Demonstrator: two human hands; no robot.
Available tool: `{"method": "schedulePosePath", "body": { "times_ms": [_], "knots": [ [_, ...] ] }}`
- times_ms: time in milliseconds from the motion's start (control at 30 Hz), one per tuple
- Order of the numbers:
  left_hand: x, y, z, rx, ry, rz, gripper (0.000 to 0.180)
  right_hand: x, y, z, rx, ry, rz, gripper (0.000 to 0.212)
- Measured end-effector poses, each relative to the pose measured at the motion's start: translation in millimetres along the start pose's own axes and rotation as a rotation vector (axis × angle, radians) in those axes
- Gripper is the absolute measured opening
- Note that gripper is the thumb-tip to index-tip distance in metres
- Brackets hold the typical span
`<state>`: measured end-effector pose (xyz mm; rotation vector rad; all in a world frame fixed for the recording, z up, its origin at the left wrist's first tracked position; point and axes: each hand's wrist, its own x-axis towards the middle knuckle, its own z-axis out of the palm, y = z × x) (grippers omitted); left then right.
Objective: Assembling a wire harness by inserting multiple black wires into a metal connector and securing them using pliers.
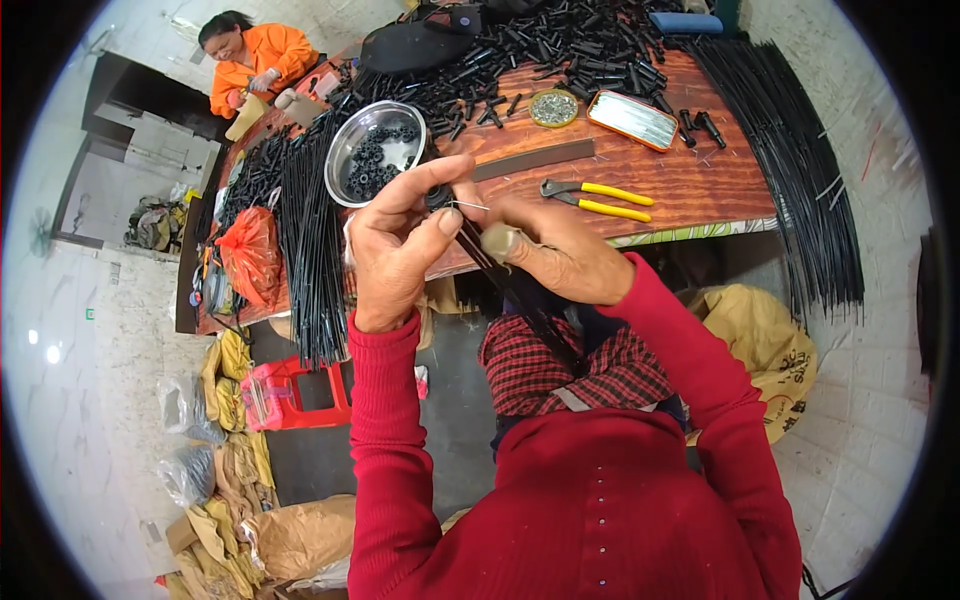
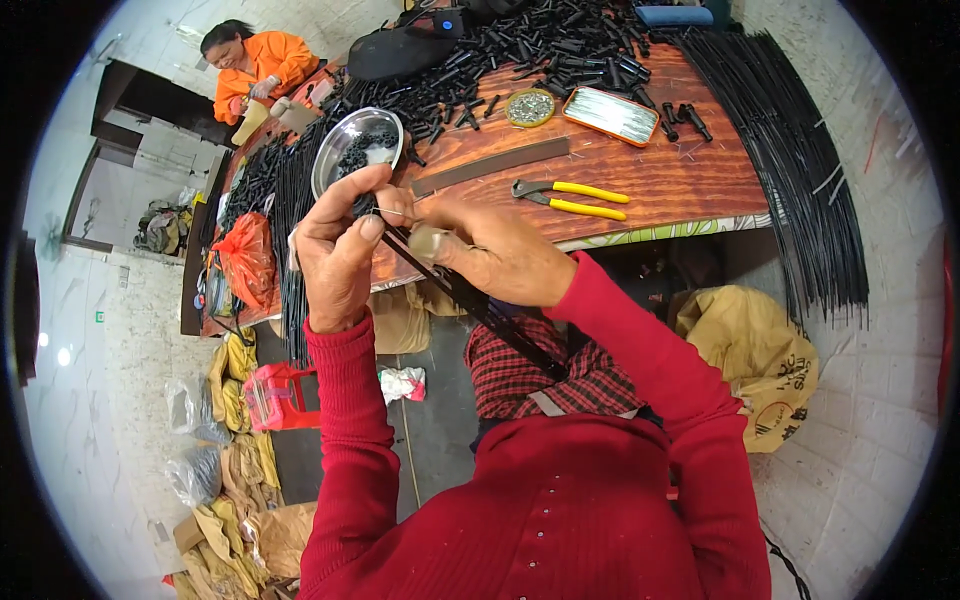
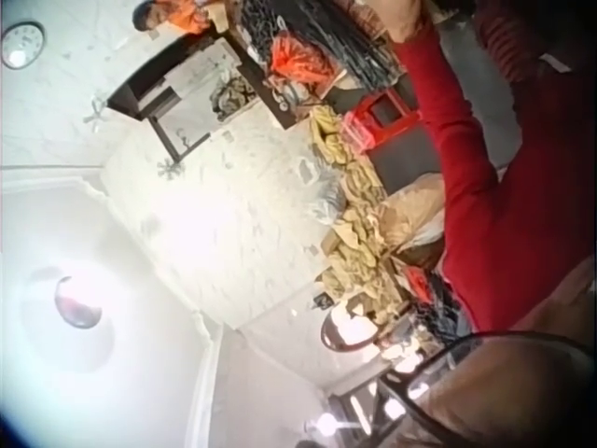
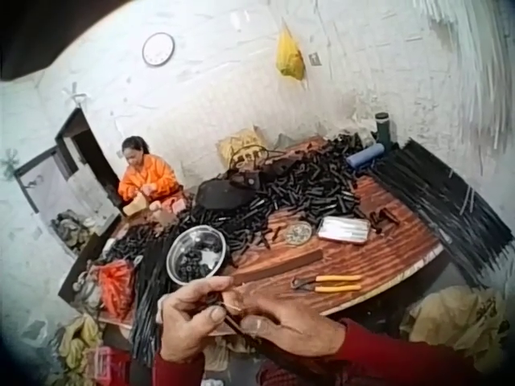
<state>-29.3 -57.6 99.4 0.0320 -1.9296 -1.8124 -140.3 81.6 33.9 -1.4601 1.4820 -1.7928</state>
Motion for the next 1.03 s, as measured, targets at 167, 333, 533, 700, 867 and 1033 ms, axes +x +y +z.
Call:
{"method": "schedulePosePath", "body": {
  "times_ms": [167, 333, 533, 700, 867, 1033],
  "knots": [
    [7.7, -9.9, -4.7, -0.134, -0.174, 0.081, 0.047, -32.5, 10.1, 31.5, 0.67, -0.2, 0.41, 0.066],
    [9.1, -24.2, -6.9, -0.372, -0.122, 0.098, 0.053, -28.2, 2.8, 53.3, 0.726, 0.006, 0.402, 0.049],
    [13.5, -19.4, 7.6, -0.183, -0.153, 0.029, 0.048, -35.7, 21.3, 44.0, 0.698, 0.08, 0.435, 0.051],
    [19.7, -43.5, 15.2, -0.347, -0.143, -0.007, 0.06, -27.1, 43.0, 35.6, 0.732, 0.07, 0.441, 0.055],
    [23.5, -50.9, 27.1, -0.509, -0.126, 0.015, 0.042, -22.6, 43.6, 28.1, 0.724, 0.02, 0.423, 0.059],
    [20.4, -52.3, 36.0, -0.57, -0.135, 0.006, 0.036, -29.6, 33.3, 9.4, 0.312, 0.038, 0.289, 0.058]
  ]
}}
